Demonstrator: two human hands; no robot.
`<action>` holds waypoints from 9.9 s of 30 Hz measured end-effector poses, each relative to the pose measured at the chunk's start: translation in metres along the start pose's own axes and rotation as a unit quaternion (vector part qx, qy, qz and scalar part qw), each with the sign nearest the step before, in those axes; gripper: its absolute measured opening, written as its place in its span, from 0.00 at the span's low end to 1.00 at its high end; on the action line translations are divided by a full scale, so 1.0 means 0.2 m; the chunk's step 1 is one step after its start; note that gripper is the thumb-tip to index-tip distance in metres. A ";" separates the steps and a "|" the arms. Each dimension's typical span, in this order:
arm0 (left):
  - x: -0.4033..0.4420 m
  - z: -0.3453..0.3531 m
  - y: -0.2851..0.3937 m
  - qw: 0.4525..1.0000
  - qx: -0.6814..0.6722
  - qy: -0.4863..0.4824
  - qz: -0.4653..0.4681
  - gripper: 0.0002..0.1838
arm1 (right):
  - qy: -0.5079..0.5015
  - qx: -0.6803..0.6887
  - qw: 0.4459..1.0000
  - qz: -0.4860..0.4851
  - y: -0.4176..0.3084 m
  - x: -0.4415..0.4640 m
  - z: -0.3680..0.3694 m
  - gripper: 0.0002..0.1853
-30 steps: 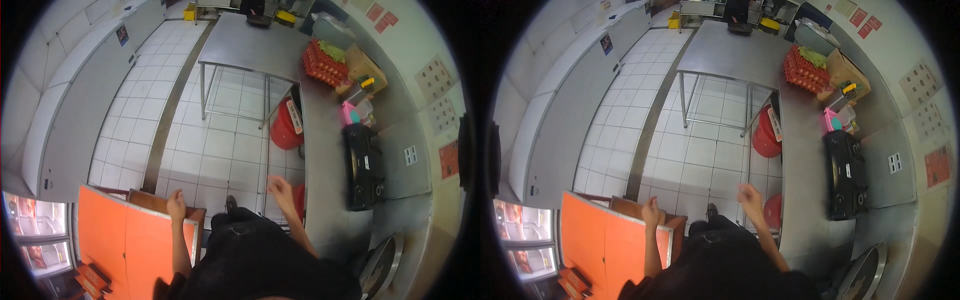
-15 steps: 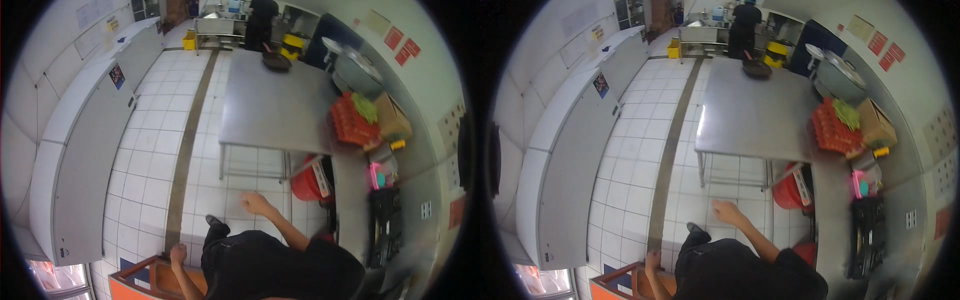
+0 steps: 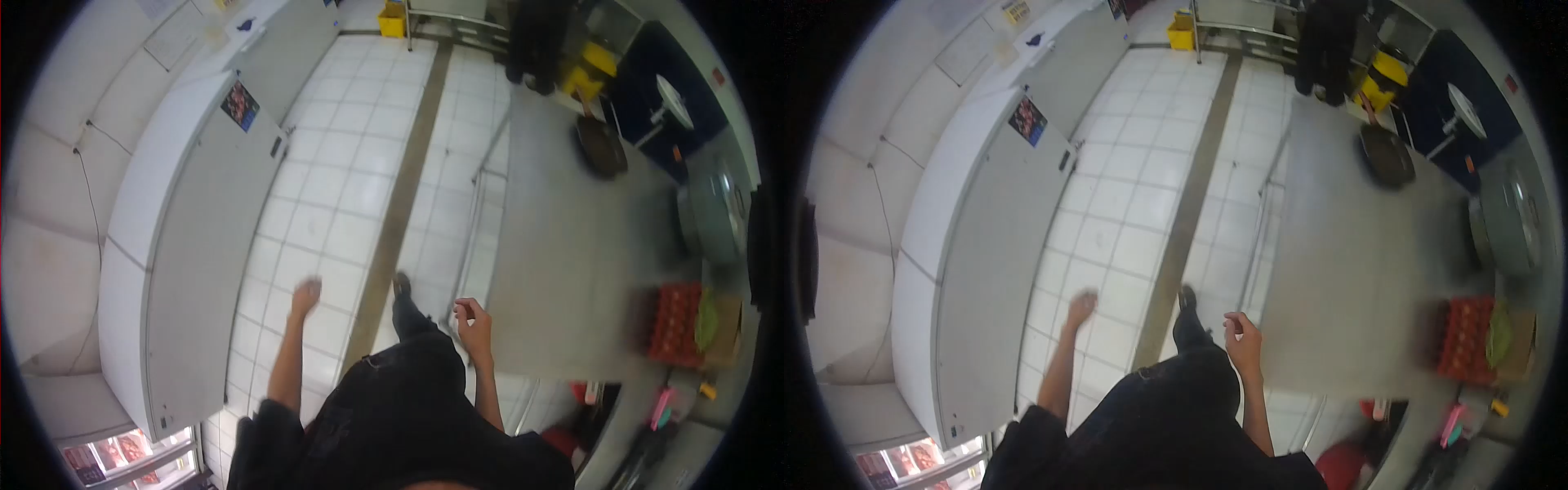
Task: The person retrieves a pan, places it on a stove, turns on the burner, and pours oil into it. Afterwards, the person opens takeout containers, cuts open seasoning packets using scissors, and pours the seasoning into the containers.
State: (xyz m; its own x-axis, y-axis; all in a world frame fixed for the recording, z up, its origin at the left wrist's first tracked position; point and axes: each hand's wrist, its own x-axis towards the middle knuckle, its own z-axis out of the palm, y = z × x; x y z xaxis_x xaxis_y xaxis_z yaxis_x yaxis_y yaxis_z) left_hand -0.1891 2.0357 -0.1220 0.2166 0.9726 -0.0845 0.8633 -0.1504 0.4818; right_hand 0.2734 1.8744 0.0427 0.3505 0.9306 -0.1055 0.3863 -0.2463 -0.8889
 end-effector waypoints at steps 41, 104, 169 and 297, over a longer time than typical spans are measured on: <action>6.47 -1.04 -1.35 0.740 0.034 -0.474 -0.477 0.10 | -0.116 0.128 0.984 0.027 -1.94 8.82 2.27 0.14; 16.04 -2.20 -3.44 0.817 0.292 0.417 -0.271 0.25 | -0.237 0.035 0.925 0.296 -2.77 16.30 4.57 0.11; 15.55 -2.78 -0.89 0.762 -0.096 0.336 -0.545 0.21 | -0.491 0.236 0.822 0.163 -3.27 16.58 7.17 0.22; 13.52 -2.49 0.43 0.596 -0.343 0.435 -0.581 0.21 | -0.796 -0.169 0.545 -0.201 -4.54 14.75 4.28 0.20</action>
State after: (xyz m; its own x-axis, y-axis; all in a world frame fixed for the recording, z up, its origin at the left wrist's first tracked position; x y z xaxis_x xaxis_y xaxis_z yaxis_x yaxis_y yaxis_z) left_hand 0.2446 4.7401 0.1249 -0.9222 0.1178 -0.3684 -0.2541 0.5335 0.8067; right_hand 0.2255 5.0762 0.1572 -0.9018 -0.0840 -0.4239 0.3872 0.2787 -0.8789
